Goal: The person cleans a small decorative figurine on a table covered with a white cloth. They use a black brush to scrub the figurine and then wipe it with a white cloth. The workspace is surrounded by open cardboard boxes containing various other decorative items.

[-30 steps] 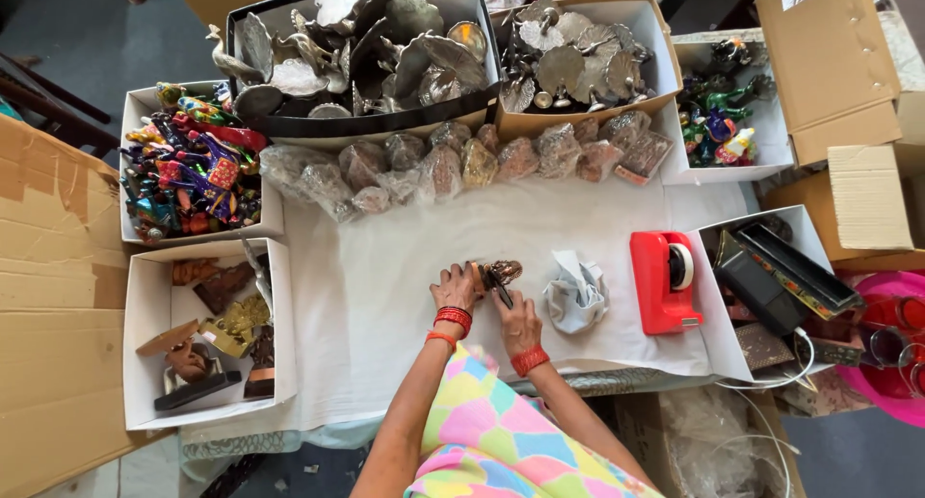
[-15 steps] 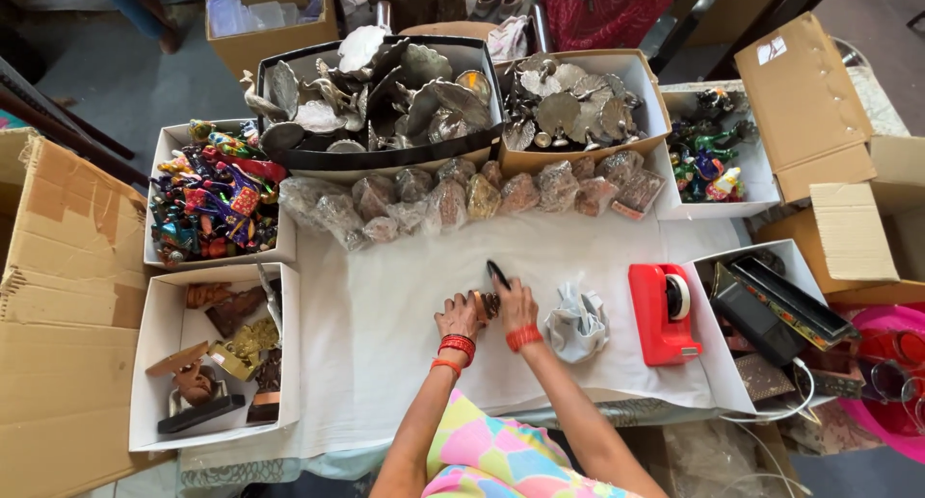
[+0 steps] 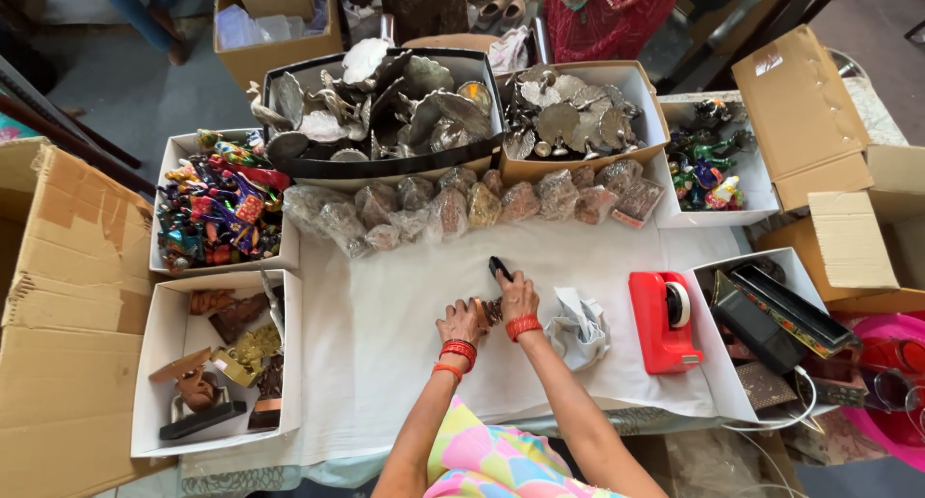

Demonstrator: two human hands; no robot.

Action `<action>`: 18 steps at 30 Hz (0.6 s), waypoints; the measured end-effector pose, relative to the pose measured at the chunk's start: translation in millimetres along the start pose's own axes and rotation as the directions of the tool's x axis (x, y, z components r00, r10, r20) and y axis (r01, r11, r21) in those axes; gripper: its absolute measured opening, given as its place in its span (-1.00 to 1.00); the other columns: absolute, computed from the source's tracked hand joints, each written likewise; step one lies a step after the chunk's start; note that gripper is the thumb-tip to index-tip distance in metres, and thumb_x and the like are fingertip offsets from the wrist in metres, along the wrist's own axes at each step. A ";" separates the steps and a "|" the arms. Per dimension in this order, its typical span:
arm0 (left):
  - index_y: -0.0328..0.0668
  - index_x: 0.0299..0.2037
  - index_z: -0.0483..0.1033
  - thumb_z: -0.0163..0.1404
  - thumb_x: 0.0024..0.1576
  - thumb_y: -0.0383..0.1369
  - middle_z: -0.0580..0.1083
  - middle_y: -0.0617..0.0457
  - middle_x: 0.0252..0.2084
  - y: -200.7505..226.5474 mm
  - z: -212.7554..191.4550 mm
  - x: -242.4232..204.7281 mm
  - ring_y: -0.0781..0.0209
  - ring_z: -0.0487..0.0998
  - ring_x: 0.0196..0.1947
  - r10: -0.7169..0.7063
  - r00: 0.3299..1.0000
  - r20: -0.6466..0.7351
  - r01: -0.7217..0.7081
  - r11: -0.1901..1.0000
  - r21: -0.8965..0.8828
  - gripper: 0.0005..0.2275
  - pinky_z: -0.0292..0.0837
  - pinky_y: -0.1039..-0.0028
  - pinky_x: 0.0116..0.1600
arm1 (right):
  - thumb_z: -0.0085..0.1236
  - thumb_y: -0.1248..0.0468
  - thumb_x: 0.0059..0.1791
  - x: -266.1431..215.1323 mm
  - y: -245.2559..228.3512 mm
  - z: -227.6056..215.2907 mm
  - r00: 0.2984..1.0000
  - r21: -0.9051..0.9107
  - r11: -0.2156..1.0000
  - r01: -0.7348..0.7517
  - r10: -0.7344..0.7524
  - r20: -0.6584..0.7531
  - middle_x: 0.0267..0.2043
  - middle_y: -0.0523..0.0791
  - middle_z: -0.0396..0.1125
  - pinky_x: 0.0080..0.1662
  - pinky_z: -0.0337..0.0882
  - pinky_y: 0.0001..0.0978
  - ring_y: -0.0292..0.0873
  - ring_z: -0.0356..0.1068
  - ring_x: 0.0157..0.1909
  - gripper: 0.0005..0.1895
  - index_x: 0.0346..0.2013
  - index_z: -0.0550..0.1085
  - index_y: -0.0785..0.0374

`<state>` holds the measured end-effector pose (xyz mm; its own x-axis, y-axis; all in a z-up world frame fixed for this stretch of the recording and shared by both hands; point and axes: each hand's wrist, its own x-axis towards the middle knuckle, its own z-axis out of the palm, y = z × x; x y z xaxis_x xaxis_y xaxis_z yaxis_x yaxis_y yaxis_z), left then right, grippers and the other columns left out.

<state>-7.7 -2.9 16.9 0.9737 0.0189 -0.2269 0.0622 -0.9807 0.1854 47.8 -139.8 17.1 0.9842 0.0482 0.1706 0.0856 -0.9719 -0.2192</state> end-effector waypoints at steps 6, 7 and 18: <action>0.11 0.28 0.32 0.31 -0.06 -0.07 0.39 0.12 0.05 -1.0 -2.9 -3.1 0.11 0.41 0.08 0.008 1.000 -0.007 -0.009 1.000 -0.021 -0.33 0.43 0.08 -0.06 | 0.02 0.47 -0.03 -20.0 2.6 4.9 1.000 0.027 1.000 -0.005 0.004 0.023 0.00 -0.04 0.36 -0.20 0.55 -0.07 0.11 0.44 -0.14 -0.44 0.20 0.46 -0.12; 0.11 0.28 0.32 0.31 -0.06 -0.07 0.39 0.12 0.05 -0.3 -4.6 -2.4 0.11 0.41 0.08 0.005 1.000 -0.005 -0.005 1.000 -0.025 -0.33 0.43 0.08 -0.06 | 0.02 0.47 -0.03 -33.4 1.5 -2.1 1.000 0.025 1.000 -0.001 0.000 0.027 0.00 -0.04 0.36 -0.20 0.55 -0.07 0.11 0.44 -0.14 -0.44 0.20 0.46 -0.12; 0.12 0.25 0.34 0.31 -0.07 -0.06 0.40 0.12 0.05 0.7 -12.0 -2.3 0.11 0.42 0.09 0.004 1.000 0.031 -0.003 1.000 -0.019 -0.35 0.42 0.06 -0.04 | 0.00 0.61 -0.14 -53.4 8.8 -14.5 1.000 0.005 1.000 0.010 -0.010 0.026 0.04 0.03 0.35 -0.17 0.57 -0.11 0.12 0.44 -0.11 -0.27 0.26 0.43 -0.04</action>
<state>-7.2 -1.3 29.1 0.9666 0.0089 -0.2560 0.0631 -0.9769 0.2041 -6.3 -154.3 20.1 0.9869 0.0637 0.1479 0.0959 -0.9703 -0.2221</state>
